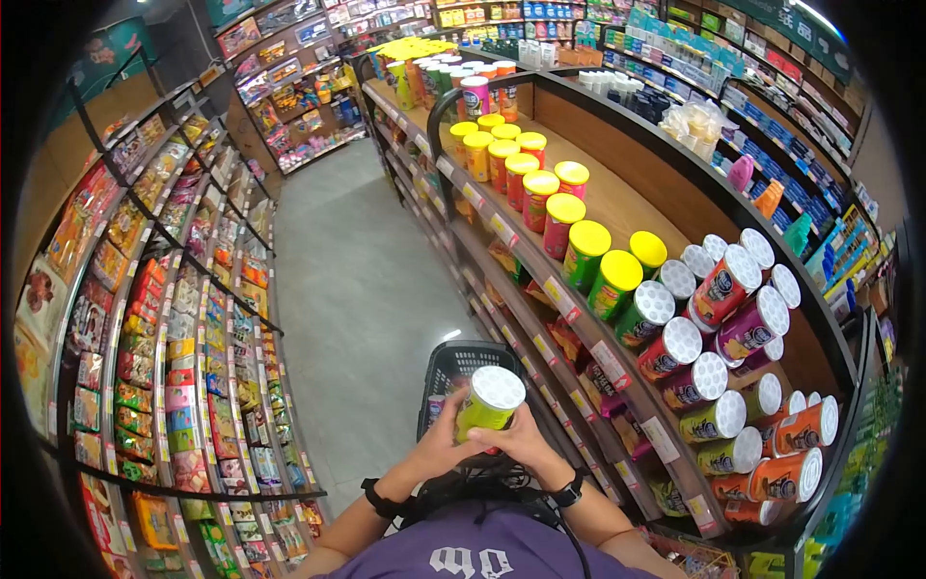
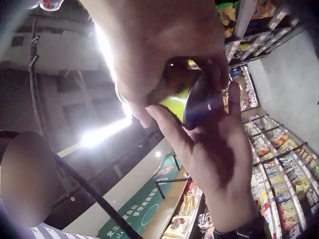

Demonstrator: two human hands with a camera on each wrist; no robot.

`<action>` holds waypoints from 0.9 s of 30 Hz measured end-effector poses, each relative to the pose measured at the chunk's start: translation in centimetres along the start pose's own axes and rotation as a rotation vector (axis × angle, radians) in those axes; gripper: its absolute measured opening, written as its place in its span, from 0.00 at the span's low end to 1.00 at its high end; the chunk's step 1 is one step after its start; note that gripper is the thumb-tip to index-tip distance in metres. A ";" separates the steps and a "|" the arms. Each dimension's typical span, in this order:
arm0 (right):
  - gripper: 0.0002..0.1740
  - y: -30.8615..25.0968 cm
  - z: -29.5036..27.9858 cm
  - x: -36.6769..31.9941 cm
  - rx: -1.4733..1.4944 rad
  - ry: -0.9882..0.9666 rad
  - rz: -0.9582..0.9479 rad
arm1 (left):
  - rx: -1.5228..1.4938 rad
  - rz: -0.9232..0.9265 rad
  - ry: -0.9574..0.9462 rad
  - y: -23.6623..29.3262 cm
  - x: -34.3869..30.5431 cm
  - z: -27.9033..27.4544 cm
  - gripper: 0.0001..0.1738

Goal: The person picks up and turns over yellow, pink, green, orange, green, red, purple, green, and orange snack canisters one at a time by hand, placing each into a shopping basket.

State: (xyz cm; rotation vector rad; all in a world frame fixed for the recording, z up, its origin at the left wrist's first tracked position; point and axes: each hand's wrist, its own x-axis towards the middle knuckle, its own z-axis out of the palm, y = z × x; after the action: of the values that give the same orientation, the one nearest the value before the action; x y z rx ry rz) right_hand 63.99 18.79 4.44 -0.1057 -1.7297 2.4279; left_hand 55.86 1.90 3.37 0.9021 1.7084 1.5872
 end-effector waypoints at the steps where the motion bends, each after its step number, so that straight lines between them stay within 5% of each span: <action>1: 0.39 0.2 0.4 0.1 0.015 0.038 0.016 | -0.026 0.010 -0.022 -0.1 0.3 -0.6 0.52; 8: 0.42 1.5 2.3 1.3 -0.047 0.145 -0.001 | -0.007 -0.007 -0.106 -1.2 1.2 -3.9 0.51; 11: 0.44 0.3 3.2 1.3 -0.047 0.148 0.042 | -0.044 0.122 -0.131 -1.1 2.1 -5.4 0.52; 13: 0.44 1.2 2.9 1.8 -0.048 0.140 0.017 | -0.182 -0.084 -0.217 -0.4 2.4 -6.9 0.52; 27: 0.41 2.8 9.2 5.2 -0.073 0.387 -0.034 | -0.217 -0.016 -0.529 -0.7 5.0 -15.3 0.49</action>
State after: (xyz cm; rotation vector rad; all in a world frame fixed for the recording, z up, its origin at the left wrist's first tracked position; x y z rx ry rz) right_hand 57.21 10.17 5.05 -0.5137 -1.6243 2.1416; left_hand 40.44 -2.64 3.87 1.0748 1.1494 1.3365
